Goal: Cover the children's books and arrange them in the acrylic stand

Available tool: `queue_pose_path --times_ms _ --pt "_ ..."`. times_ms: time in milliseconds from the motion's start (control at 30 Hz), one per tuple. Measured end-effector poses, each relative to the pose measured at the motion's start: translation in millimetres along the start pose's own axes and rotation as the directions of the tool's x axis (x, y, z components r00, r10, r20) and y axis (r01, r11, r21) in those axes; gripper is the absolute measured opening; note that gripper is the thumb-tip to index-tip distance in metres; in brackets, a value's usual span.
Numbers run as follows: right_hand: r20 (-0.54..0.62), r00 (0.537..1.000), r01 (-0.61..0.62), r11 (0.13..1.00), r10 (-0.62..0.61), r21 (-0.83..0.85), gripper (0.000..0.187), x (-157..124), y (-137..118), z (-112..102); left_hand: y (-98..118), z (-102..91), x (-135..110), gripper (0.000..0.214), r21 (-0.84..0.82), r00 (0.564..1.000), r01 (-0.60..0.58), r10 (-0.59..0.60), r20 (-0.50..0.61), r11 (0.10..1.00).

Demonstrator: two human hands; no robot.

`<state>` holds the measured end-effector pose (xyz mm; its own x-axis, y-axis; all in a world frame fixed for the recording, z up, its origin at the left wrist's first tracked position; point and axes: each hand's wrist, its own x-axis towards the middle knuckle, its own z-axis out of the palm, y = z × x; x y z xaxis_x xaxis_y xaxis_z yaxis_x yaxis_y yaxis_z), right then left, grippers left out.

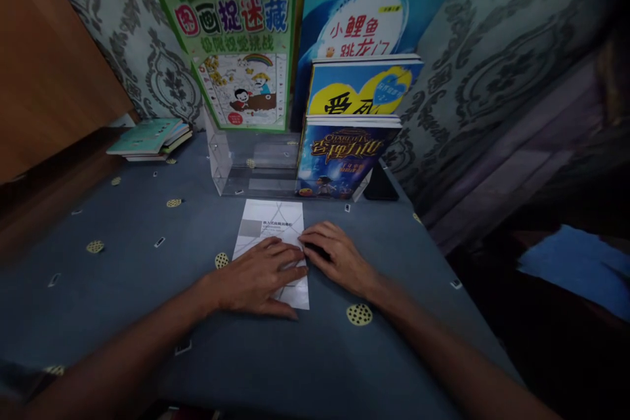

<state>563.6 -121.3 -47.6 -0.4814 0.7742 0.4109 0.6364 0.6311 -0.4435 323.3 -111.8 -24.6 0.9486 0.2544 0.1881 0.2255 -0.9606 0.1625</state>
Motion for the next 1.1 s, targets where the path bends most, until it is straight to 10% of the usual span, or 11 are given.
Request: queue_pose_path --times_ms 1100 --pt "0.128 0.991 -0.038 0.998 0.044 -0.053 0.040 -2.0 1.2 -0.4 -10.3 -5.8 3.0 0.045 -0.026 0.998 0.036 -0.035 0.052 0.999"
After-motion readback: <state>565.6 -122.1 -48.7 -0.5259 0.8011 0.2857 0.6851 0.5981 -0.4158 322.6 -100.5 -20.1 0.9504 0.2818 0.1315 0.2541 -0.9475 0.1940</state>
